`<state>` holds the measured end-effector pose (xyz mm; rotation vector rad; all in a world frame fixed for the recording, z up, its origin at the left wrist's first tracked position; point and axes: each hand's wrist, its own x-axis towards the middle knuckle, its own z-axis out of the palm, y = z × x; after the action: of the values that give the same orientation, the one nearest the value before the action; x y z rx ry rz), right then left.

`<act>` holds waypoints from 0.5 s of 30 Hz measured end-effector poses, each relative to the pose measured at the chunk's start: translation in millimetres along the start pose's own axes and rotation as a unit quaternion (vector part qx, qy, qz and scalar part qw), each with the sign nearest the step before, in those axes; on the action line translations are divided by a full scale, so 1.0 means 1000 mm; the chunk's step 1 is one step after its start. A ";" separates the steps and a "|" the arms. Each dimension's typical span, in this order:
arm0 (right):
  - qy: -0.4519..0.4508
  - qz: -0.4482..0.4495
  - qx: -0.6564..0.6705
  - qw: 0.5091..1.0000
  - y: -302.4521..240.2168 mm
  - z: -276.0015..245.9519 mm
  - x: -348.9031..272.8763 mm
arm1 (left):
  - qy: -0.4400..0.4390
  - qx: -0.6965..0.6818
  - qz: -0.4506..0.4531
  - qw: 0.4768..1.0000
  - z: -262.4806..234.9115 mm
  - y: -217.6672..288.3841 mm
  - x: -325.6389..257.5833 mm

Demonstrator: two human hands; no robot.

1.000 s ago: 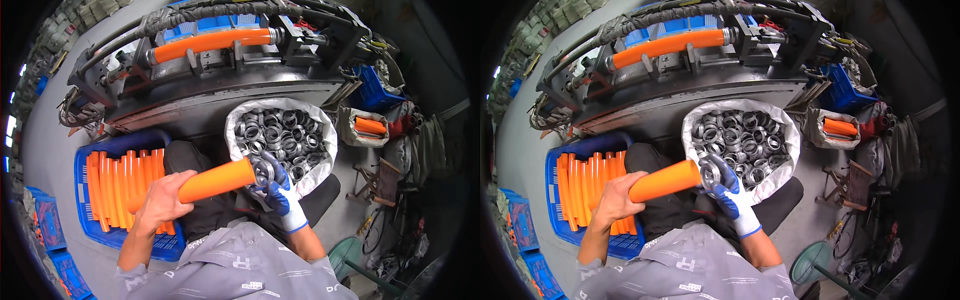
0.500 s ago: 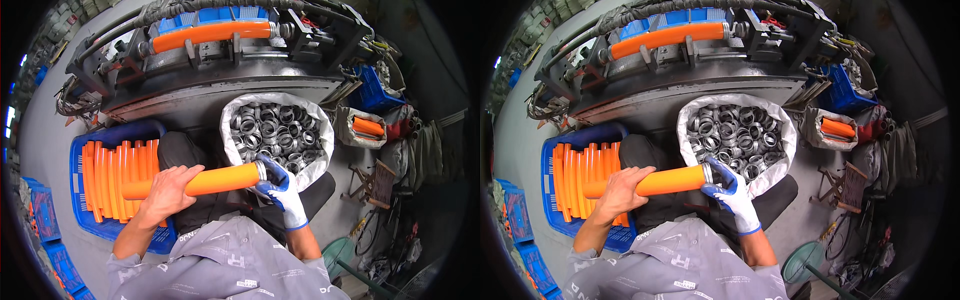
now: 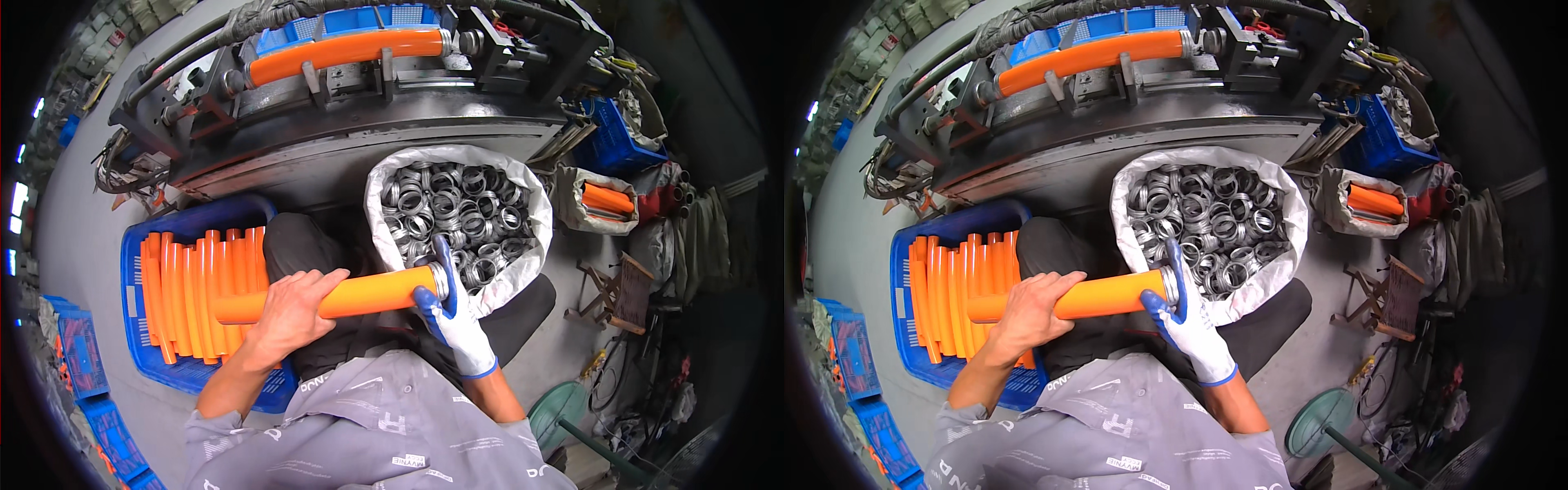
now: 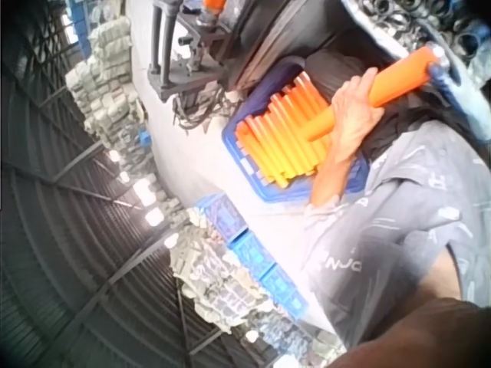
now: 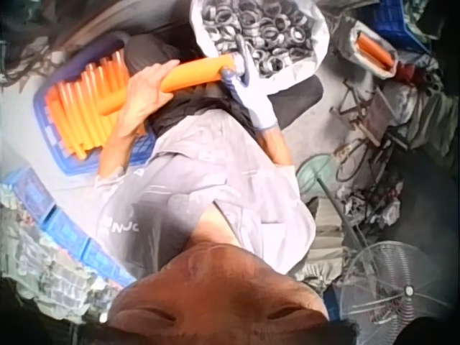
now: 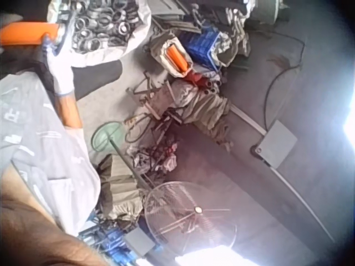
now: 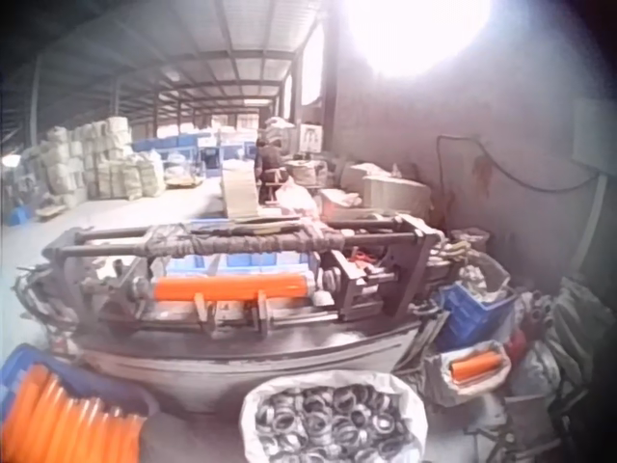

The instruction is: The person attaches metal rings onto the ends of plastic tubes by hand and places the assembled tubes into a machine.

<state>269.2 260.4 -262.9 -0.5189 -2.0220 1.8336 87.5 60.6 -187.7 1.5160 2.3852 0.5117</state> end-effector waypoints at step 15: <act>-0.005 -0.053 -0.110 0.993 -0.009 0.001 0.011 | -0.001 0.001 -0.027 1.000 0.009 0.001 -0.003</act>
<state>258.7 264.5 -254.2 -0.4507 -2.2270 1.5661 92.8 59.6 -195.1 1.4479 2.4187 0.4968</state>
